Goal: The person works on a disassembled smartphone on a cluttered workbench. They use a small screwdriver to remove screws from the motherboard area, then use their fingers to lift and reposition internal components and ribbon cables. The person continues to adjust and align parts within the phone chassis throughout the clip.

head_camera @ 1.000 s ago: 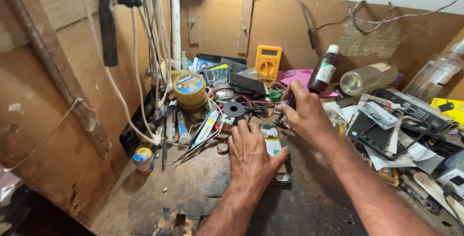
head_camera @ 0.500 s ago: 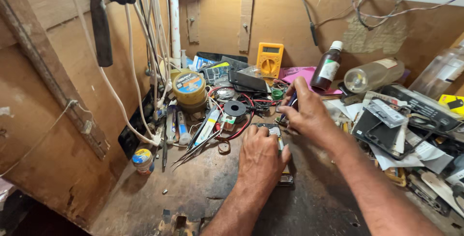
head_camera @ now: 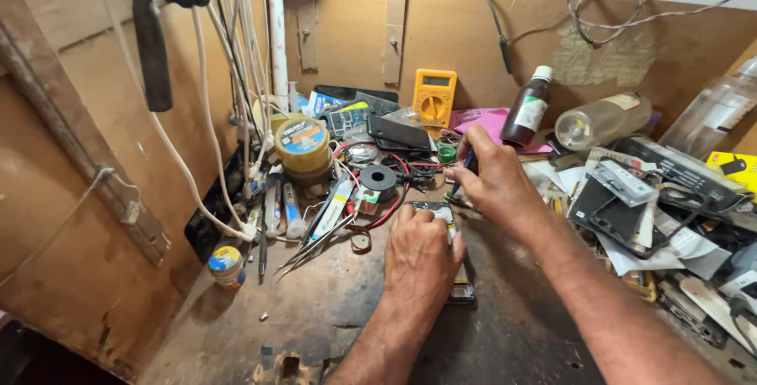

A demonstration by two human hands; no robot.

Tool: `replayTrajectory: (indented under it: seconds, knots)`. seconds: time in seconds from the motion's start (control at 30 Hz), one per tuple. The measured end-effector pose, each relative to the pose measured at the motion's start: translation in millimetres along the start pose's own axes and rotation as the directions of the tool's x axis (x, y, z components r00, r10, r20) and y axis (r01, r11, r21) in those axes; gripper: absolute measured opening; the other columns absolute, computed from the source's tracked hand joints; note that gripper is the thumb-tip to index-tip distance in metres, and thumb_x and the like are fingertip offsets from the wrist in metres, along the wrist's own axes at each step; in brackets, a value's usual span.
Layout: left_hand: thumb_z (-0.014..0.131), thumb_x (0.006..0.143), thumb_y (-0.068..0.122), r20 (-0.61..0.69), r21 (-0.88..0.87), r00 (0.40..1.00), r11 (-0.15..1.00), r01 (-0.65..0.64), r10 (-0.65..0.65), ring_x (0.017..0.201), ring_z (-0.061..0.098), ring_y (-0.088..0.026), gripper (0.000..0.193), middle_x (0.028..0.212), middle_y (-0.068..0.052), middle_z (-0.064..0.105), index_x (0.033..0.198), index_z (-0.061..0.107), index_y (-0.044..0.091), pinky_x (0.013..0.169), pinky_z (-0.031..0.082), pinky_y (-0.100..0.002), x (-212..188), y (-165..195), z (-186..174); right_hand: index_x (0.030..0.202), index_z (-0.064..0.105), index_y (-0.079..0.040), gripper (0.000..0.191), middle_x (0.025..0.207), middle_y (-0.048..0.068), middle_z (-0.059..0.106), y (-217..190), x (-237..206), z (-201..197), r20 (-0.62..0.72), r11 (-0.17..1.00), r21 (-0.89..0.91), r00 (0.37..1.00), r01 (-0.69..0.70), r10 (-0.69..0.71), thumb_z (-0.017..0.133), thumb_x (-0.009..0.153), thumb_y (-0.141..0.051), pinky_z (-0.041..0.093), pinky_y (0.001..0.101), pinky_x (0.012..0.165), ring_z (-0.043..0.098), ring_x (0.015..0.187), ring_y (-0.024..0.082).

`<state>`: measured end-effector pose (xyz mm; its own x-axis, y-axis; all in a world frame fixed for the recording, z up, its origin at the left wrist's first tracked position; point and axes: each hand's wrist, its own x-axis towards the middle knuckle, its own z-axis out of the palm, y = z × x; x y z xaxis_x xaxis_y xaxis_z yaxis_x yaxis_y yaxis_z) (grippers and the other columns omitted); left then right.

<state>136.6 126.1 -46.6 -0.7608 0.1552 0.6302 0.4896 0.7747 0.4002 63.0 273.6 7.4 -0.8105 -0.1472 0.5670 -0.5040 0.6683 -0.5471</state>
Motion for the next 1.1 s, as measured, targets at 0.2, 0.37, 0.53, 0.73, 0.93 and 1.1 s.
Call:
replayTrajectory:
  seconds: [0.2,0.37,0.53,0.73,0.93,1.1]
  knots:
    - [0.077,0.081,0.016,-0.027,0.009,1.0,1.0,-0.006,0.006,0.097,0.062,-0.034,0.019,0.088,-0.017,0.07,0.08,0.075,-0.003,0.086,0.051,-0.046,-1.6,-0.9,-0.8,0.105,0.051,-0.001,0.031,0.08,0.016,0.068,0.0,-3.1,6.4,-0.103,0.996,-0.017,0.99,0.091,-0.092,0.076,0.088,-0.009,0.053,0.0432,0.058,0.072,0.068,0.03]
    - [0.076,0.081,0.014,-0.022,0.008,1.0,1.0,-0.002,0.002,0.098,0.062,-0.034,0.018,0.088,-0.018,0.07,0.081,0.075,-0.003,0.086,0.052,-0.046,0.5,-2.8,1.1,0.11,0.052,-0.004,0.028,0.075,0.012,0.069,-4.6,-9.6,0.5,-0.087,0.99,0.092,0.989,-0.11,0.118,0.072,0.091,-0.009,0.055,0.0389,0.053,0.072,0.061,0.022]
    - [0.074,0.083,0.012,-0.034,0.01,0.999,1.0,0.003,-0.002,0.097,0.062,-0.034,0.016,0.088,-0.018,0.07,0.08,0.074,-0.004,0.085,0.052,-0.047,-0.1,-3.9,2.5,0.112,0.053,-0.004,0.028,0.07,0.01,0.068,-8.6,-16.0,-1.3,-0.092,0.987,0.108,0.987,-0.121,0.131,0.071,0.091,-0.008,0.054,0.0358,0.05,0.072,0.058,0.019]
    - [0.072,0.083,0.01,-0.05,0.007,0.999,1.0,0.0,0.001,0.096,0.062,-0.034,0.014,0.087,-0.017,0.07,0.078,0.073,-0.003,0.085,0.052,-0.047,0.1,-4.8,3.6,0.111,0.054,-0.004,0.027,0.071,0.009,0.067,-8.1,-19.2,3.4,-0.112,0.991,0.115,0.99,-0.073,0.086,0.072,0.09,-0.007,0.053,0.0351,0.049,0.07,0.058,0.017]
    - [0.072,0.082,0.009,-0.056,0.018,0.998,1.0,-0.016,0.017,0.096,0.062,-0.034,0.012,0.088,-0.017,0.07,0.079,0.074,-0.003,0.085,0.052,-0.047,-0.6,-6.0,4.6,0.11,0.054,-0.004,0.026,0.072,0.008,0.067,-9.7,-21.6,3.2,-0.123,0.99,0.127,0.989,-0.063,0.079,0.071,0.09,-0.006,0.053,0.0344,0.05,0.069,0.059,0.017]
    - [0.073,0.081,0.009,-0.05,0.023,0.999,1.0,-0.012,0.013,0.096,0.062,-0.034,0.012,0.088,-0.017,0.07,0.078,0.073,-0.003,0.084,0.052,-0.047,-0.5,-5.3,4.4,0.106,0.055,-0.003,0.025,0.071,0.01,0.066,-10.4,-22.2,0.2,-0.106,0.994,0.092,0.992,-0.063,0.072,0.073,0.09,-0.008,0.052,0.0375,0.052,0.069,0.06,0.02]
